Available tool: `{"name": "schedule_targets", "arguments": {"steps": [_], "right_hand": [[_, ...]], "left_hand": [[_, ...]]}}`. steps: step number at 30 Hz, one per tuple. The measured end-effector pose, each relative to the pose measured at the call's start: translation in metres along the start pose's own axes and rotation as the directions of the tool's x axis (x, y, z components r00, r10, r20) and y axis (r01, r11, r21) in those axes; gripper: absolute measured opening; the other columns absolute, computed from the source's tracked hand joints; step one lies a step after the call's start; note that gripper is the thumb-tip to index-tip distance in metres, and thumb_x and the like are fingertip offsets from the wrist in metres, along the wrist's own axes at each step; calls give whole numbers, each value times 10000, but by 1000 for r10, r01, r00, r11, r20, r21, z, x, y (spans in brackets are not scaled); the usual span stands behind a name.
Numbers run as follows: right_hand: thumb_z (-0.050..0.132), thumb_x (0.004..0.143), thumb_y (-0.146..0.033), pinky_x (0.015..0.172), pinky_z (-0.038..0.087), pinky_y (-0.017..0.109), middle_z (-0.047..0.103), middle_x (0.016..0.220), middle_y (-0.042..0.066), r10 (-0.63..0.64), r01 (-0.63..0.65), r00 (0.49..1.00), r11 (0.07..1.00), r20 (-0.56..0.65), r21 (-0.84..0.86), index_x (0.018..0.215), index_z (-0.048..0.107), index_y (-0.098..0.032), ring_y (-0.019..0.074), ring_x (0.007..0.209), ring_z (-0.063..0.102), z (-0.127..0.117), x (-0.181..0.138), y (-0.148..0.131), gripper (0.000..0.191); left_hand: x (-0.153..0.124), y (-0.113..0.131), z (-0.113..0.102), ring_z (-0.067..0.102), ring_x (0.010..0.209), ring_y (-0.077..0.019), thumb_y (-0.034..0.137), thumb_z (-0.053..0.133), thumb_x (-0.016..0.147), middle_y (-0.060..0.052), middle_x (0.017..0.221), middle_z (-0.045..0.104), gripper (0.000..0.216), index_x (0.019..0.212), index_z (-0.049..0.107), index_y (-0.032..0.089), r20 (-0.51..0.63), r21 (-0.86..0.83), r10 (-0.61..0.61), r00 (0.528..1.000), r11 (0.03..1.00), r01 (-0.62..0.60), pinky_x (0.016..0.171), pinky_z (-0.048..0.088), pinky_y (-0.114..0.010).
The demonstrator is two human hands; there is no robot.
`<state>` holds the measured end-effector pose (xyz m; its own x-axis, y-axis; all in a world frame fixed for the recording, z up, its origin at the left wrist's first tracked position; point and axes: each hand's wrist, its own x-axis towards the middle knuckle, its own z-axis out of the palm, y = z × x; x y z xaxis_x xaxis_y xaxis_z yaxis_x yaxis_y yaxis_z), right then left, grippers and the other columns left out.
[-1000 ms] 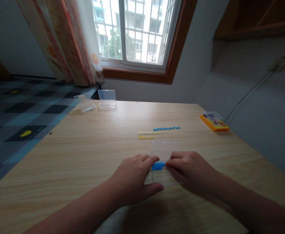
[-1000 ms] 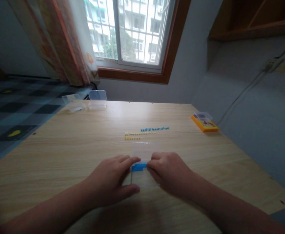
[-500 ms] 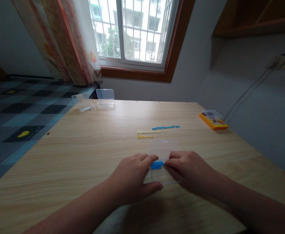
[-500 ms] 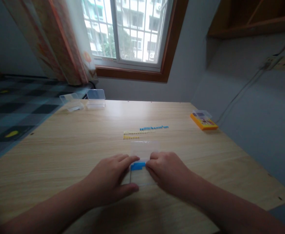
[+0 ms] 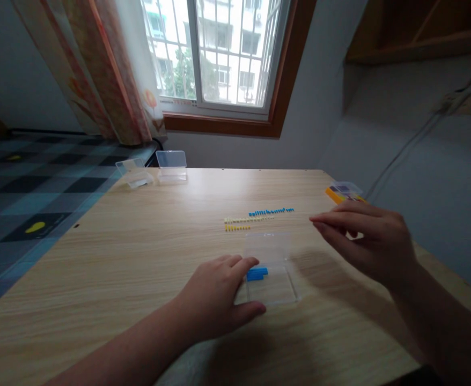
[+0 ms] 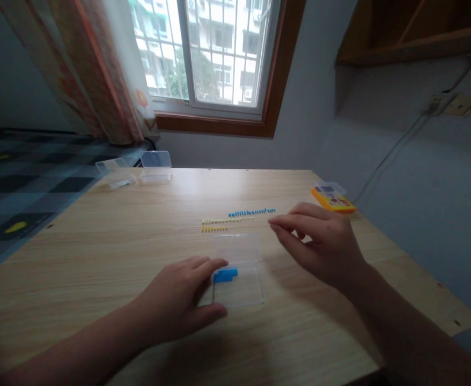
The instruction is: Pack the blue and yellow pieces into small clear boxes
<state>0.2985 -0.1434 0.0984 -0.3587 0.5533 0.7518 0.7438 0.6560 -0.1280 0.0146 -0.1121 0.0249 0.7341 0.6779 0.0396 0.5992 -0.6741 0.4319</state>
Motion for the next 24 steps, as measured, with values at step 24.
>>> {"name": "schedule_targets", "arguments": {"steps": [24], "right_hand": [[714,832,-143,648,431,227,787,853,59,353,-352,668,925,655,-139,923,838,-171,140,723,665,133,84,96,156]], "left_hand": [[1,4,-4,673,1062,-330,446,810,752,-81,1173,723,662,1341,605,225,38,-51,-56,998,997,57,946,534,-493]]}}
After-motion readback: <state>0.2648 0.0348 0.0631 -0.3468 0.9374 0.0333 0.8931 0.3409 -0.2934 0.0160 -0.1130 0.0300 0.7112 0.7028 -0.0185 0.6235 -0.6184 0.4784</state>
